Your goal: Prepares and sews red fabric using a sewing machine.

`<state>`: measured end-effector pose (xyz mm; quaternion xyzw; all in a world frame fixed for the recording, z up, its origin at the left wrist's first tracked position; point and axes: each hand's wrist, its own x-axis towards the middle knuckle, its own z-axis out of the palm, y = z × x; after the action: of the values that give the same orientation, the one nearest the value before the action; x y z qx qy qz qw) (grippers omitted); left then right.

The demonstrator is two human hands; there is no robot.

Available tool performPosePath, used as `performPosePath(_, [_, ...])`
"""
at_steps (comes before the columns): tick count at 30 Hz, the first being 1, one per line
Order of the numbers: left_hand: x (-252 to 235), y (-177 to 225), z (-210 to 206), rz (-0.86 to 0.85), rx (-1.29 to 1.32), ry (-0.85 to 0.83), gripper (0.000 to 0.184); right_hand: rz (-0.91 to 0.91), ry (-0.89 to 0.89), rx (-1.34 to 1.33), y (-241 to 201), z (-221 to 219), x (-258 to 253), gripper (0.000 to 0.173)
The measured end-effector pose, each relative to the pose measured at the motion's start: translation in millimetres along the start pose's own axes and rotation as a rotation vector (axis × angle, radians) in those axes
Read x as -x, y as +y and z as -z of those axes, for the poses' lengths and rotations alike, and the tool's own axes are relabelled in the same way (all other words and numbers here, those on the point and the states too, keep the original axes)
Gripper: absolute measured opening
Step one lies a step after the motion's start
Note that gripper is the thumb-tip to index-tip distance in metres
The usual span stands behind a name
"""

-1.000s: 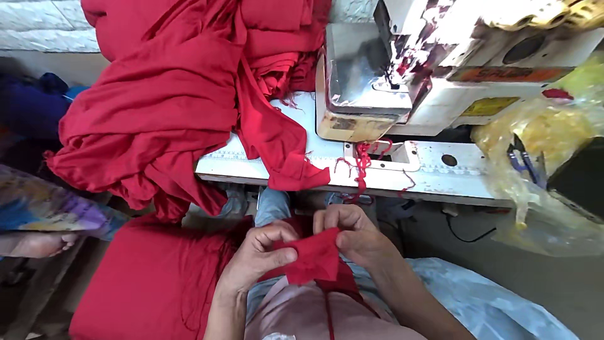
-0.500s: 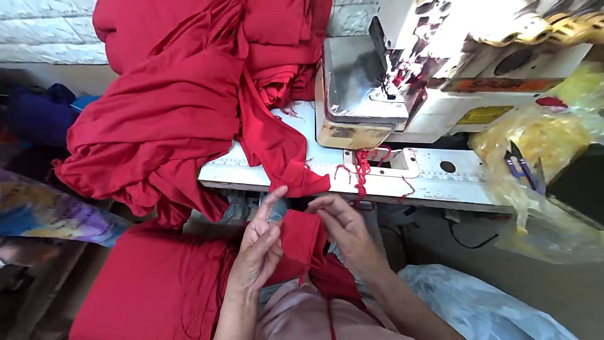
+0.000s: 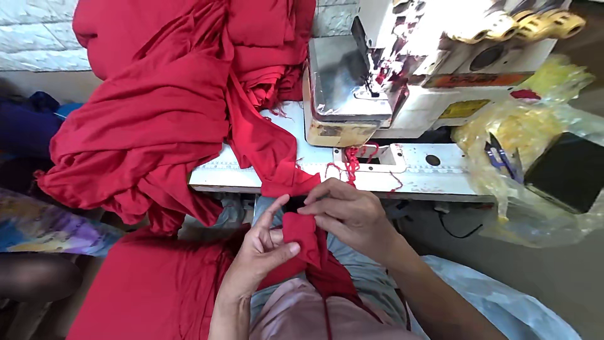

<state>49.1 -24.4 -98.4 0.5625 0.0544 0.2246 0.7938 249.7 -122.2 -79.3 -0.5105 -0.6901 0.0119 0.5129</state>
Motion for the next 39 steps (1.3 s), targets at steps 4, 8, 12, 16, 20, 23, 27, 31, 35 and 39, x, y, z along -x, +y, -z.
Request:
performPosePath(4, [4, 0, -2, 0.001, -0.010, 0.120, 0.070, -0.078, -0.007, -0.115, 7, 5, 0, 0.012])
performPosePath(8, [4, -1, -1, -0.031, 0.001, 0.165, 0.075, -0.201, -0.101, -0.392, 10, 8, 4, 0.017])
performPosePath(12, [0, 0, -17, 0.036, -0.205, 0.287, 0.092, -0.082, -0.166, -0.258, 7, 5, 4, 0.015])
performPosePath(16, [-2, -16, -26, -0.028, -0.637, 0.433, 0.070, -0.078, -0.122, 0.014, -4, -3, 8, 0.019])
performPosePath(20, [0, -25, -23, -0.124, -0.997, 0.492, 0.028, -0.124, -0.090, 0.107, -3, -7, 13, 0.020])
performPosePath(23, [4, -22, -20, -0.127, -1.013, 0.429, 0.018, -0.148, -0.100, 0.168, 3, -7, 17, 0.022])
performPosePath(27, [8, -20, -19, -0.137, -1.027, 0.447, 0.018, -0.141, -0.163, 0.323, 7, -5, 20, 0.023])
performPosePath(31, [10, -17, -23, -0.117, -0.910, 0.430, 0.023, -0.098, -0.158, 0.352, 10, -6, 23, 0.022])
performPosePath(35, [7, -20, -27, -0.104, -1.015, 0.458, 0.034, -0.030, -0.079, 0.330, 10, -10, 26, 0.021])
performPosePath(39, [7, -25, -23, -0.241, -1.140, 0.484, 0.018, -0.014, -0.050, 0.341, 6, -13, 28, 0.020])
